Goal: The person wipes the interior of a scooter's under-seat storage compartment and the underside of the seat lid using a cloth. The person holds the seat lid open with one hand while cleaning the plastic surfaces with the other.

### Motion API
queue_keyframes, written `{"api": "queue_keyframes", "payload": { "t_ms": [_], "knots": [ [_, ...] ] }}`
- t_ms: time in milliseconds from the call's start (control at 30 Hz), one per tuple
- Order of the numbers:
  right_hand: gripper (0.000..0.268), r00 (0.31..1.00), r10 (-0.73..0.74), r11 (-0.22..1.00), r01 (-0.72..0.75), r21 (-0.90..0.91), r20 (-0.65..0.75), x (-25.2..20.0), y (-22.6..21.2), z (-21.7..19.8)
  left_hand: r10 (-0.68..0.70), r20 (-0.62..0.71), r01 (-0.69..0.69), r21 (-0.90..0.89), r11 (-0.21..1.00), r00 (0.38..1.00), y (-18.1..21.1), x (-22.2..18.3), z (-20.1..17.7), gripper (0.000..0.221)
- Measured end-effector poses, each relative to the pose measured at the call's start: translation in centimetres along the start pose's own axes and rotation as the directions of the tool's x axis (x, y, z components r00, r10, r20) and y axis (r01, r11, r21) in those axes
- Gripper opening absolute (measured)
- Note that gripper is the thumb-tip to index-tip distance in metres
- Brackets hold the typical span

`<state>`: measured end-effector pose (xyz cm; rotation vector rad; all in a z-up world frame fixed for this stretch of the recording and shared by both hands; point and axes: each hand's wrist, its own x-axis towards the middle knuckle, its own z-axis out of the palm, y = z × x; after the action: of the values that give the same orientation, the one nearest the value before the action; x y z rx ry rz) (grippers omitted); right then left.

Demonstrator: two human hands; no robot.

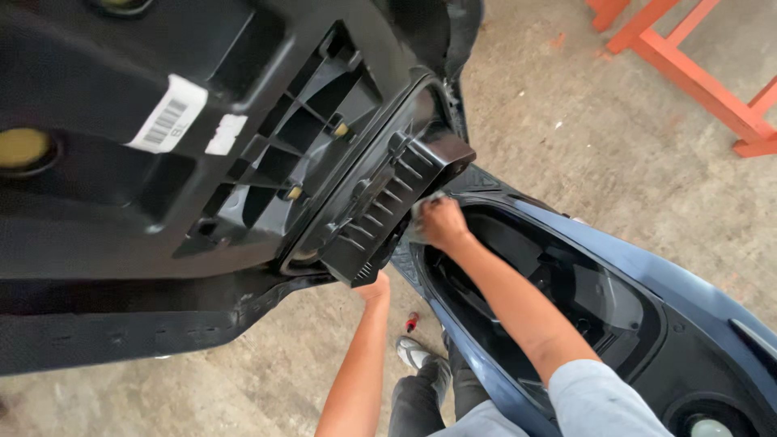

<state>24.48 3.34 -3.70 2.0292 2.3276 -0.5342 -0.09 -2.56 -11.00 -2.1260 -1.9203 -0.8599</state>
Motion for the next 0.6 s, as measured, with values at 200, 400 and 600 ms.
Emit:
{"api": "queue_keyframes", "payload": {
  "t_ms": [200,400,600],
  "knots": [
    [0.033,0.982,-0.185,0.911,0.153,0.384,0.046,-2.9,-4.4,0.5,0.007,-0.021,-0.005,0.094,0.996,1.000,0.5,0.6,-0.6,0.039],
    [0.030,0.947,-0.183,0.579,0.322,0.749,-0.266,-5.3,-5.7,-3.1,-0.152,0.032,0.154,-0.284,0.946,0.988,1.9,2.1,-1.4,0.036],
    [0.030,0.904,0.267,0.076,0.327,0.942,-0.335,-3.1,-9.3,-5.7,-0.159,-0.078,0.126,-0.318,0.940,0.984,1.8,1.4,-2.1,0.034]
  ]
}}
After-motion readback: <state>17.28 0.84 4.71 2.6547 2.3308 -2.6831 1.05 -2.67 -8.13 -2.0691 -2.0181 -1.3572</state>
